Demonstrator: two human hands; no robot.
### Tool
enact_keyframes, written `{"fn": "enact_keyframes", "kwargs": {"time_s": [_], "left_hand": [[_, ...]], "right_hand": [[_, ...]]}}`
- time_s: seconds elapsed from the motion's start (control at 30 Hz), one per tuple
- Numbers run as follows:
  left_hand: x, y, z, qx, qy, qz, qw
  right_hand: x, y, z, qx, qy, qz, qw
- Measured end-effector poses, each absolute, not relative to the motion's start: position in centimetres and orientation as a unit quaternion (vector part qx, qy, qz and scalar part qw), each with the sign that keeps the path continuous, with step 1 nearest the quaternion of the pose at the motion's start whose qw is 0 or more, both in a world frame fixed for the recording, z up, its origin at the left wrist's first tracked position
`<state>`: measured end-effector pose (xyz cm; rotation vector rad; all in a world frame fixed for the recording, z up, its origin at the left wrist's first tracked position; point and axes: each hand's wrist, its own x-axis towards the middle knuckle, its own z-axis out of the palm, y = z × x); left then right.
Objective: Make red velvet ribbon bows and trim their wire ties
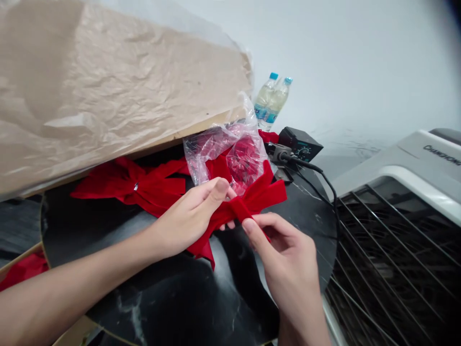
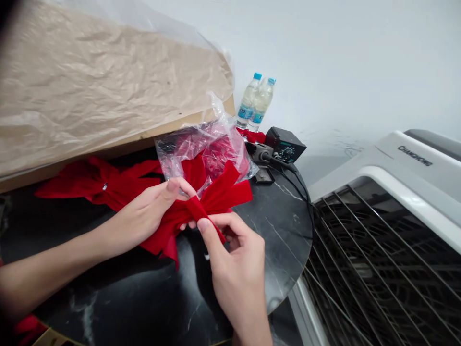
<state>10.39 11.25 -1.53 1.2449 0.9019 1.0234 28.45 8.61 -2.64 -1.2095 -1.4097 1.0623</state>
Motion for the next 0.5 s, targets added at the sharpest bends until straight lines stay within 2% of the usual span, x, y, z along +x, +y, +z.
{"fn": "enact_keyframes", "kwargs": {"time_s": [0.23, 0.5], "left_hand": [[10.41, 11.05, -1.03, 0.567, 0.414, 0.396, 0.592], [10.85, 11.18, -1.08, 0.52, 0.397, 0.471, 0.592]], "right_hand": [[28.26, 8.84, -2.74, -0.493, -0.562, 0.447, 0.49], [27.75, 8.48, -3.29, -0.512, -0.511, 0.427, 0.543]]}}
